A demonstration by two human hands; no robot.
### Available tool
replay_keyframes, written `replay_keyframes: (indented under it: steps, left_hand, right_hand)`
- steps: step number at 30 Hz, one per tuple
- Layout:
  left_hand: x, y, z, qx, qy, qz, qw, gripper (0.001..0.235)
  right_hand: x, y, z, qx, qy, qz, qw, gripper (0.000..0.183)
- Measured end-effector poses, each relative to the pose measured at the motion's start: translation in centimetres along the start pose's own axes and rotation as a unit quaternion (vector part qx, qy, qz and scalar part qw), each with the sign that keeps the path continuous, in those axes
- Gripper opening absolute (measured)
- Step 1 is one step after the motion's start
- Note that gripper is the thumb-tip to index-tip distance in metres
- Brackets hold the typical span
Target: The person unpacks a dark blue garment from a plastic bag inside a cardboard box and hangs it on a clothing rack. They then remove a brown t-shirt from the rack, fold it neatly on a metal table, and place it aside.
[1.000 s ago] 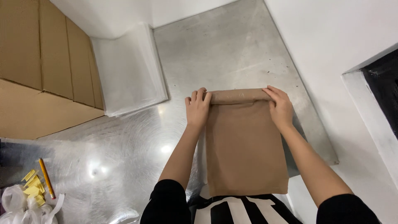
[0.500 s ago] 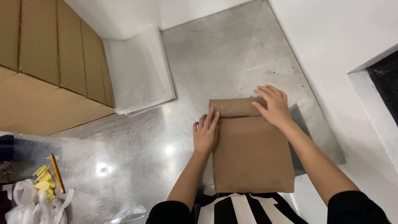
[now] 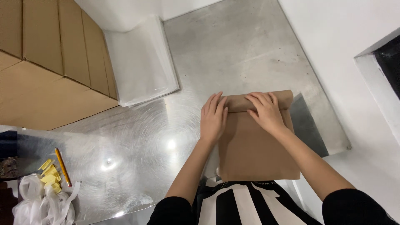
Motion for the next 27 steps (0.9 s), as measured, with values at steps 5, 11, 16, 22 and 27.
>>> replay_keyframes:
  steps: [5,11,16,22,27]
  left_hand:
    - [3.9,1.9,0.6,-0.034,0.059,-0.039,0.997,0.043]
    - [3.5,7.1,-3.5,-0.162,0.063,0.067,0.983,0.064]
    - [4.6,6.3,-7.8,-0.173,0.093,0.11,0.974,0.071]
    - [4.8,6.5,-10.0,-0.232,0.083,0.086,0.965,0.073]
    - [2.4,5.3,-8.3,-0.207,0.052,0.03,0.976,0.065]
  right_hand:
    - [-2.5,-1.1,-4.9,0.023,0.02,0.024,0.999,0.052]
    - [-3.1,-1.7,-9.5,0.038,0.078,0.074,0.994,0.037]
    - [-1.0,-4.2,-7.6,0.115,0.104,0.057,0.986,0.028]
    - [-0.7,-1.8,-4.1,-0.191,0.158,0.055,0.967,0.067]
    - [-0.2,-1.4,-4.8,-0.239,0.176,0.075,0.952,0.078]
Point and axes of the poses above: each hand's wrist, its own z-axis towards the middle knuckle, its own y-axis out of the palm, x = y × z, the point moved 9 cm from there along z, towards the middle knuckle, and after that the axes turned 1 degree about y, right-handed, at the moved point
